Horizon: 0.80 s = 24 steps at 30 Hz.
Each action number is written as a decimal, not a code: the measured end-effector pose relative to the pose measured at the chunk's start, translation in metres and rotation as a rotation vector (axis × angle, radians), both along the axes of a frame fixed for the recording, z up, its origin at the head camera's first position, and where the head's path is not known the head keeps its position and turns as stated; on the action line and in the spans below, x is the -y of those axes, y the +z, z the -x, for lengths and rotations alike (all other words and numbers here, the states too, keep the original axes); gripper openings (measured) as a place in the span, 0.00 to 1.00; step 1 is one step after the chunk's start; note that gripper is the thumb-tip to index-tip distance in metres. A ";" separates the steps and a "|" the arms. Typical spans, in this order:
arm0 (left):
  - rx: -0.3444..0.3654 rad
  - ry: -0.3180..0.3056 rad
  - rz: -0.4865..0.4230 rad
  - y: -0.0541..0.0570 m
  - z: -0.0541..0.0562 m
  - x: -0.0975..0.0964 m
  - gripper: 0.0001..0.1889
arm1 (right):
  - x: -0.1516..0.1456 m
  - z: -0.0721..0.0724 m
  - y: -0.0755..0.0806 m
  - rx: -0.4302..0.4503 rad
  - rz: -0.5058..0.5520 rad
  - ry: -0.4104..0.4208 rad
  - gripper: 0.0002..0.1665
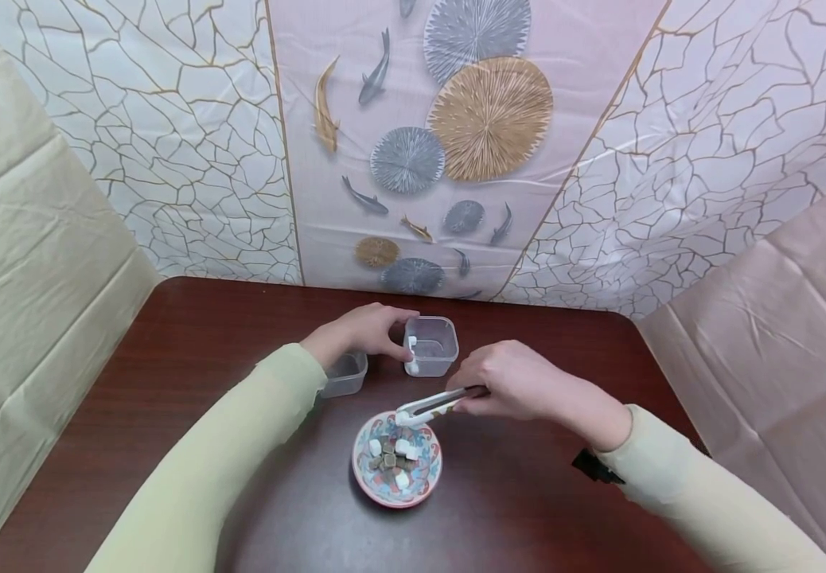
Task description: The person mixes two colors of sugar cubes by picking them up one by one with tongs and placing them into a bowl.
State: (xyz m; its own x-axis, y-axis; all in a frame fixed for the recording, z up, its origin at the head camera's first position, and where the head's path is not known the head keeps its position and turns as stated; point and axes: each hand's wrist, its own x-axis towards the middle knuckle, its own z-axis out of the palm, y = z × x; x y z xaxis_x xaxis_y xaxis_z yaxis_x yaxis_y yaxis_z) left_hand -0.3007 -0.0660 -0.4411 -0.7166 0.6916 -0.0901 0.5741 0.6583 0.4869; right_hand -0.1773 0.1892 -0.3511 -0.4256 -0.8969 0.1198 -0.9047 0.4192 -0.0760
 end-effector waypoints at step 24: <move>0.015 0.013 -0.007 -0.001 0.000 0.000 0.44 | 0.006 -0.012 -0.008 -0.095 0.002 0.007 0.16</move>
State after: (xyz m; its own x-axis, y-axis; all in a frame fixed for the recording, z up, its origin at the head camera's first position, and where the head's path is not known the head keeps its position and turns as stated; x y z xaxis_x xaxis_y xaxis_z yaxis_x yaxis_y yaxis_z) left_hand -0.3004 -0.0665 -0.4423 -0.7239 0.6831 -0.0964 0.5583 0.6622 0.4998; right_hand -0.1650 0.1834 -0.3591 -0.4061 -0.8996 0.1606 -0.9108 0.4128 0.0091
